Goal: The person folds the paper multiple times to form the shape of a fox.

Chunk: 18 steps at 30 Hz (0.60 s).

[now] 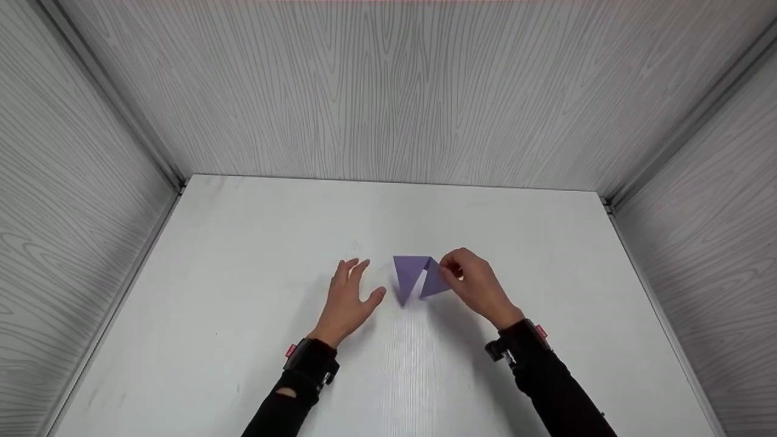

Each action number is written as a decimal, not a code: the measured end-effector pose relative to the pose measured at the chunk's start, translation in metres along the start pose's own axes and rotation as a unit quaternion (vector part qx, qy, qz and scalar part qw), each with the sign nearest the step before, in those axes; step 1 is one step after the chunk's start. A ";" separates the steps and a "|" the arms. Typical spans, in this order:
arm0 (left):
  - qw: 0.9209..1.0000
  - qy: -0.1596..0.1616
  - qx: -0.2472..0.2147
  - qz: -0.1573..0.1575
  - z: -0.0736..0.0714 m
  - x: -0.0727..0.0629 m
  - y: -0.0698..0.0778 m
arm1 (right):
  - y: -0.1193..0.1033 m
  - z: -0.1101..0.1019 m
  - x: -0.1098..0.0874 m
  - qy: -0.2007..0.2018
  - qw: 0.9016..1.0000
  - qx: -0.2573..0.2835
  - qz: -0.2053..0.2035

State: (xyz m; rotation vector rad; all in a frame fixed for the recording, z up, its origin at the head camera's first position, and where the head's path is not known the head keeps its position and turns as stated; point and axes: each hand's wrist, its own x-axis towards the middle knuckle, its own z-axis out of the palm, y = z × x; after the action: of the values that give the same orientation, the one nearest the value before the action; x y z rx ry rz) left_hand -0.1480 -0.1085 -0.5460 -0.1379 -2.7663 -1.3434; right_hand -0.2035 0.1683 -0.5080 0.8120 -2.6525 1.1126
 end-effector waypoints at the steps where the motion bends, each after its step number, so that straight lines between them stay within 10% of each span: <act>1: 1.000 0.003 0.001 -0.001 -0.001 0.000 0.000 | -0.001 -0.001 0.001 0.005 1.000 -0.015 -0.012; 18: 0.996 0.024 0.086 0.012 -0.008 -0.004 -0.001 | 0.004 0.008 0.009 0.114 0.949 -0.243 -0.166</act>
State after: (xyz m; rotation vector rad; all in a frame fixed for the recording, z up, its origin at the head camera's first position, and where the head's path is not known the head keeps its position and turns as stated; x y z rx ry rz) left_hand -0.1439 -0.1154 -0.5428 -0.1275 -2.8125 -1.0830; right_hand -0.2125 0.1612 -0.5132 0.9108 -2.3240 0.4115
